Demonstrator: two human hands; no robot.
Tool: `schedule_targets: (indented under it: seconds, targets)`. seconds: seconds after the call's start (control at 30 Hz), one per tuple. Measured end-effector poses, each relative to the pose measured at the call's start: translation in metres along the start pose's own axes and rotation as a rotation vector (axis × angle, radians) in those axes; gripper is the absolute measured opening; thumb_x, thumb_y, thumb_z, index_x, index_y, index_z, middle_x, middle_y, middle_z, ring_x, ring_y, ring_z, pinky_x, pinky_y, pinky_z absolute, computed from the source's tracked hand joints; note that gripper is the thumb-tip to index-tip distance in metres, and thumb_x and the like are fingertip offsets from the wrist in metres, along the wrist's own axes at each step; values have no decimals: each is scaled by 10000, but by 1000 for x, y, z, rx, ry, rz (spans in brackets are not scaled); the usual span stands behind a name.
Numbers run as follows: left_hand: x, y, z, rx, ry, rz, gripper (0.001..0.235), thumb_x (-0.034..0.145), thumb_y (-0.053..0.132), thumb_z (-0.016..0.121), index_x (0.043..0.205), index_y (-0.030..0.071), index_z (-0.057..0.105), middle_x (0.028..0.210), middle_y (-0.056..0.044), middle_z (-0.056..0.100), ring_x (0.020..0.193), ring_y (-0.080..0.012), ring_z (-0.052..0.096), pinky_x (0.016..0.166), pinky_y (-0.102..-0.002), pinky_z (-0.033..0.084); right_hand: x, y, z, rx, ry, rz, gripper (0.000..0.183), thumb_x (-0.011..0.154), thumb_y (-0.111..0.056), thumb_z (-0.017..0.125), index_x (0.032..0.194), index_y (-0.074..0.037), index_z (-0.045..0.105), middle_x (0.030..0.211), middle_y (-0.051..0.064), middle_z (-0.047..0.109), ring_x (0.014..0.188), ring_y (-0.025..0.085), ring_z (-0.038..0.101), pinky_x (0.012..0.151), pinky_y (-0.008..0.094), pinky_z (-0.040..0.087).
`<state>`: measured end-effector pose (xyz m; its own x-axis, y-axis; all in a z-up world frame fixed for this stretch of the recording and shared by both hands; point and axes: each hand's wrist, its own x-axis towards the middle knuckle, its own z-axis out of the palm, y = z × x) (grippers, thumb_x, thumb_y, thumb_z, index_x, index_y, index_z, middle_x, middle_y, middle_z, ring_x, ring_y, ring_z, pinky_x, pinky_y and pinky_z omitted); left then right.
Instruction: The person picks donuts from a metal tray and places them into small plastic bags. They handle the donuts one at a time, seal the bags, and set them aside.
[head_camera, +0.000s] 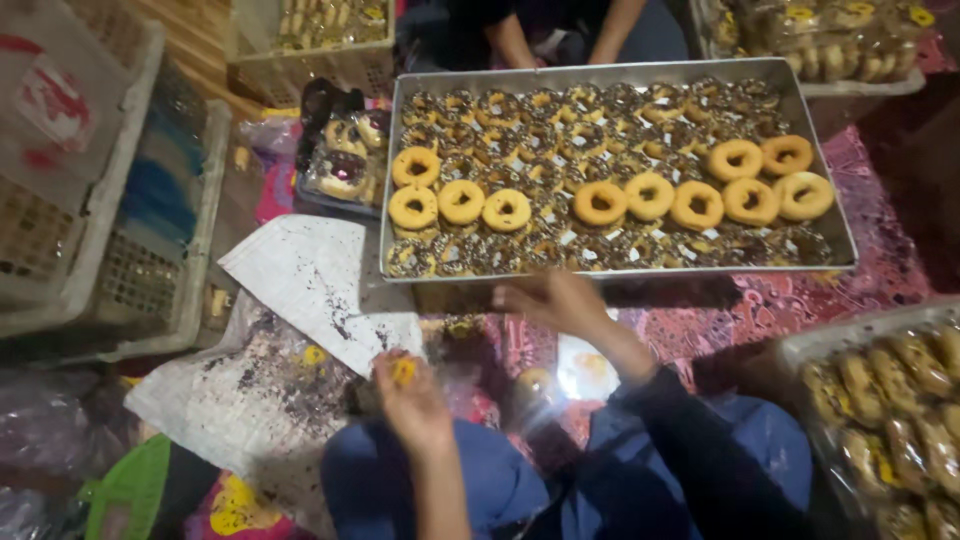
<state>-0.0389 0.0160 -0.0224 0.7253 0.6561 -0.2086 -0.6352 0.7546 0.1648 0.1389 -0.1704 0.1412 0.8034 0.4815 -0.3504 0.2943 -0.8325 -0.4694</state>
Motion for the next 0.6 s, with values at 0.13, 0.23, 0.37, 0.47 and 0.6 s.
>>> schedule_targets:
  seconds: [0.13, 0.23, 0.37, 0.47, 0.6]
  targets:
    - [-12, 34, 3, 147, 338, 17, 231, 1001, 302, 605, 1081, 87, 639, 1059, -102, 680, 999, -232, 658, 923, -410, 556, 114, -7, -34, -109, 786, -762, 363, 789, -287, 737, 1076, -71, 794, 1090, 214, 733, 921, 417, 673, 735, 471, 558]
    - [-26, 31, 20, 96, 408, -51, 262, 981, 323, 584, 1029, 72, 642, 1056, -144, 684, 1028, -294, 655, 938, -503, 532, 148, -30, -48, -335, 233, -404, 236, 725, -306, 780, 925, -184, 815, 983, 103, 752, 994, 394, 657, 855, 503, 546]
    - [-35, 29, 34, 110, 427, -122, 299, 960, 319, 587, 1058, 46, 657, 1130, -203, 692, 1170, -383, 611, 1059, -565, 477, 148, -48, -60, -417, 135, -264, 455, 862, -304, 670, 1290, -152, 672, 1140, 199, 702, 1009, 394, 710, 901, 487, 573]
    - [-32, 22, 37, -102, 252, -220, 284, 940, 247, 634, 1073, -3, 656, 1142, -223, 688, 1267, -390, 563, 1117, -609, 424, 113, -32, -63, -256, 338, -424, 829, 786, -249, 740, 1522, -7, 444, 1214, 275, 635, 975, 446, 684, 819, 512, 578]
    - [-30, -2, 42, -290, 142, -232, 180, 911, 180, 669, 1020, 39, 640, 1197, -191, 687, 1360, -452, 510, 1136, -638, 362, -7, -1, -24, 422, 524, -639, 760, 794, -156, 850, 1448, -38, 481, 1309, 166, 625, 1217, 299, 647, 1041, 418, 555]
